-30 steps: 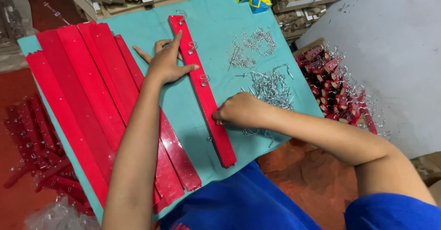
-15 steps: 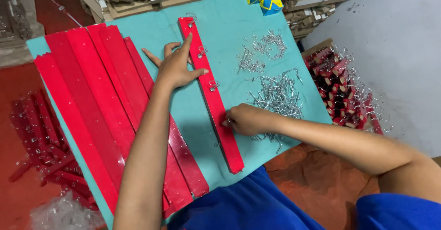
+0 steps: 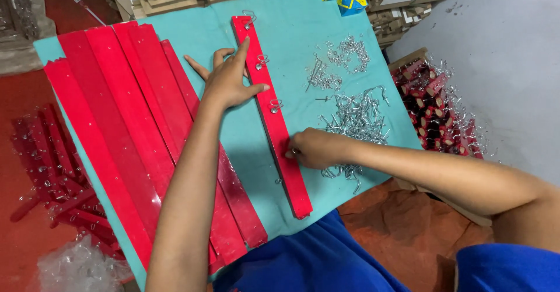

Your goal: Attach metal hooks to red bars and place the finished products into a box

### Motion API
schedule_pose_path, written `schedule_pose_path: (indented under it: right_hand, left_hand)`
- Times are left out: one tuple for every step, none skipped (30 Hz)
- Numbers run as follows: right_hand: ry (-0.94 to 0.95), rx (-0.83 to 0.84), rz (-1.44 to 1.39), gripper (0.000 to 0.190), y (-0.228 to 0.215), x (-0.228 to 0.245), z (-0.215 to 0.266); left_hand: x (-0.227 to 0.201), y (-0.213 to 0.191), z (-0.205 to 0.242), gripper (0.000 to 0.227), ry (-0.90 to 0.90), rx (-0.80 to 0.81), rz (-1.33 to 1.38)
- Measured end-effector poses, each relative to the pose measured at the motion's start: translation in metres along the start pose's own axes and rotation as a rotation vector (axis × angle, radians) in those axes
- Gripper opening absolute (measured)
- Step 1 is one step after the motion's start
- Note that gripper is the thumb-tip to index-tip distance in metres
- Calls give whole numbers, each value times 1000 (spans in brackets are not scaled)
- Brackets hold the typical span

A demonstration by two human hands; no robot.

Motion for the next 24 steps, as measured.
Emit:
schedule_pose_path:
  right_hand:
    - [2, 1, -3, 30, 4, -1, -2]
    - [1, -8, 33, 27, 7, -1, -4]
    - [-6, -20, 74, 24, 7, -1, -8]
    - [-9, -22, 75, 24, 5, 3, -4]
    - [-41, -27, 184, 23, 3, 8, 0]
    - [-74, -32, 294, 23, 1, 13, 4]
    - [-73, -30, 296, 23, 11, 9, 7]
    - [-165, -228, 552, 18, 15, 11, 11]
    - [-257, -428, 806, 18, 22, 14, 17]
    - [-257, -427, 807, 18, 24, 13, 13]
    - [-254, -467, 797, 16, 26, 14, 10]
    - [-251, -506, 786, 15, 28, 15, 7]
    - [-256, -505, 783, 15, 29, 12, 2]
    - [-241, -344, 695, 20, 34, 8, -7]
    - [-226, -193, 618, 27, 32, 0, -18]
    - [-231, -201, 628, 27, 26, 3, -14]
    - [-150, -146, 449, 26, 23, 3, -11]
    - [-70, -91, 270, 26, 20, 3, -8]
    - [-70, -89, 267, 26, 29, -2, -16]
    - [-31, -108, 145, 23, 37, -9, -25]
    - [14, -129, 20, 26, 46, -18, -33]
    - [20, -128, 14, 26, 45, -18, -28]
    - [14, -119, -72, 29, 42, -18, -25]
    - [7, -110, -158, 33, 40, -17, -22]
  left_hand:
    - [2, 2, -1, 106, 1, 4, 0]
    - [4, 4, -2, 105, 6, 2, -4]
    - [6, 3, -3, 103, 10, -6, -12]
    - [7, 2, -4, 103, 9, -8, -15]
    - [8, 4, -5, 104, 13, -7, -11]
    - [10, 5, -6, 105, 16, -7, -8]
    - [12, 6, -7, 105, 16, -8, -5]
    - [13, 6, -7, 105, 17, -7, -10]
    - [15, 7, -7, 105, 19, -7, -16]
    - [14, 8, -9, 105, 18, -7, -14]
    - [14, 8, -8, 105, 21, -9, -16]
    - [14, 8, -7, 105, 25, -10, -18]
    - [22, 12, -10, 105, 19, -9, -19]
    - [28, 17, -13, 107, 32, -5, -66]
    - [34, 15, -22, 111, 52, -15, -117]
    - [28, 13, -20, 111, 52, -28, -121]
    - [23, 11, -16, 109, 35, -19, -80]
    - [19, 10, -12, 108, 19, -10, -40]
    - [18, 8, -11, 108, 17, -6, -39]
    - [17, 6, -10, 106, 15, -4, -38]
    - [15, 6, -11, 105, 18, 3, -36]
    - [14, 7, -11, 105, 22, 11, -35]
    - [14, 6, -11, 104, 13, 26, -27]
    - [13, 6, -11, 103, 5, 41, -20]
Point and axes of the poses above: each hand's wrist, its own z-axis away from the middle knuckle, its own y-axis out of the palm, x = y × z, the point moved 4 cm from there along -z, towards the middle knuckle, and after that the axes turned 13 degrees about z, right-handed, at the moved point
